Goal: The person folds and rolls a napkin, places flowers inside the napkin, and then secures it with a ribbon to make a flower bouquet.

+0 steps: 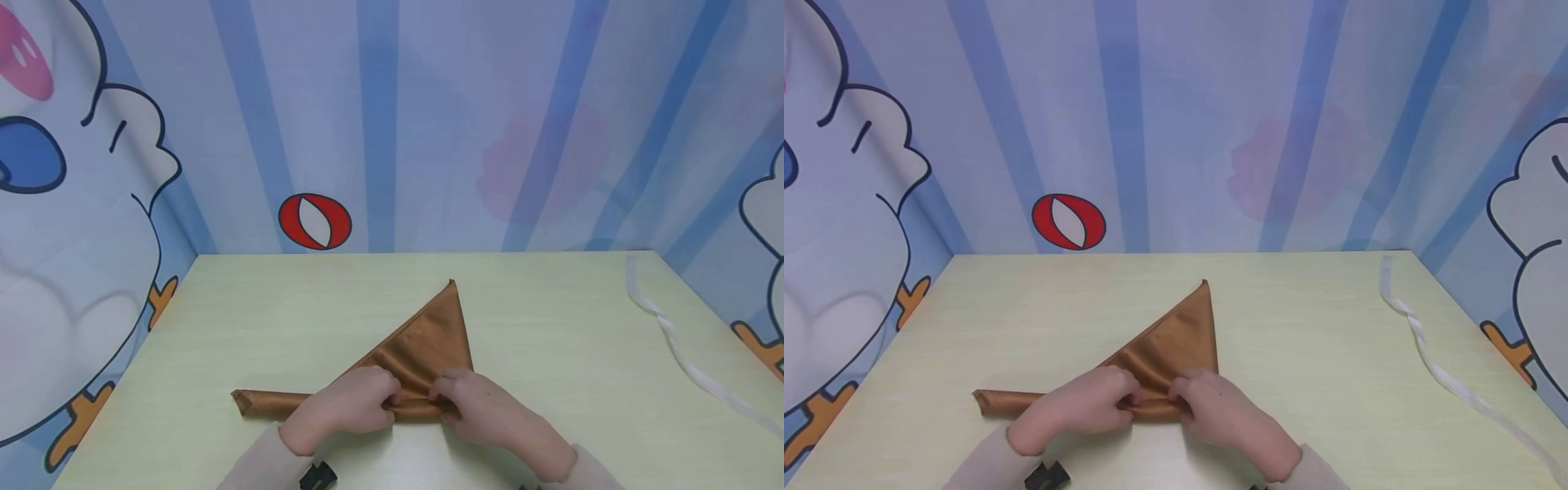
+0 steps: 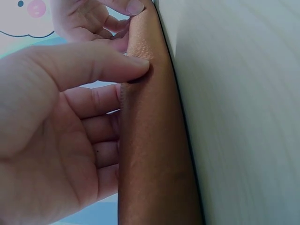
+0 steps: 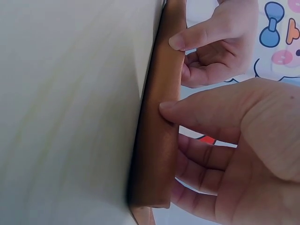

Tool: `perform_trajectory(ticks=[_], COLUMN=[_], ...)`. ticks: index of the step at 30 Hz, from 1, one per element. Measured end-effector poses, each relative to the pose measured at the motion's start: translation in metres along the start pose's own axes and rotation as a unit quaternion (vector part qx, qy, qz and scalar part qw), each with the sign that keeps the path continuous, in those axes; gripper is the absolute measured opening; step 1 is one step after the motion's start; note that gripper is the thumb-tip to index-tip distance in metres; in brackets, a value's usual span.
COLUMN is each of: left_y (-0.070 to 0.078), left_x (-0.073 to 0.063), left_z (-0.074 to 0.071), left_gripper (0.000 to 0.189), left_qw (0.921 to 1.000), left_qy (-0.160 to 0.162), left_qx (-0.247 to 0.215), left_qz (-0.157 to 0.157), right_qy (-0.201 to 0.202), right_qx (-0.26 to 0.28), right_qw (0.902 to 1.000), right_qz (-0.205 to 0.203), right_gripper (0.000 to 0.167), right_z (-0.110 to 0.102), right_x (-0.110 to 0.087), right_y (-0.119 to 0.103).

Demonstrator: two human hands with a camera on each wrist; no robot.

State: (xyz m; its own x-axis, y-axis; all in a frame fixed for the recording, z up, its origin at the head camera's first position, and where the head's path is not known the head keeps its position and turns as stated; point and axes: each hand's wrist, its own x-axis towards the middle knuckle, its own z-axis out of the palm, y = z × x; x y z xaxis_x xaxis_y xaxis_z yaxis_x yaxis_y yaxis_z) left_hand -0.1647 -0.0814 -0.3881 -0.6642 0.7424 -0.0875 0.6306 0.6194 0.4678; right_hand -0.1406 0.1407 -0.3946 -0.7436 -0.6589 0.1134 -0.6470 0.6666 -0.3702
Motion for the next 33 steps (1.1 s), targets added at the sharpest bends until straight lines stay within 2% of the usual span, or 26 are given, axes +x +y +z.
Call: perform_trajectory(ticks=[9,18,33], left_y=[-0.0011,-0.0017,-0.0007], left_x=[-0.0017,-0.0021,-0.0016], left_z=[-0.001,0.0,-0.0003], left_gripper=[0.024,0.02,0.012], left_qw=[0.9991,0.997,0.9966], left_qy=[0.012,0.02,0.037], left_qx=[0.03,0.051,0.049], left_qz=[0.029,0.055,0.055], right_qy=[0.01,0.015,0.014], right_qx=[0.009,0.007,0.001], right_qw=[0.9998,0.9996,0.9998], right_qz=[-0.013,-0.021,-0.012], right_gripper=[0.02,0.019,0.016], right_z=[0.0006,0.0005,-0.0004], right_x=[-0.0001,-0.001,-0.0015], right_y=[0.0005,0.0004,0.0006])
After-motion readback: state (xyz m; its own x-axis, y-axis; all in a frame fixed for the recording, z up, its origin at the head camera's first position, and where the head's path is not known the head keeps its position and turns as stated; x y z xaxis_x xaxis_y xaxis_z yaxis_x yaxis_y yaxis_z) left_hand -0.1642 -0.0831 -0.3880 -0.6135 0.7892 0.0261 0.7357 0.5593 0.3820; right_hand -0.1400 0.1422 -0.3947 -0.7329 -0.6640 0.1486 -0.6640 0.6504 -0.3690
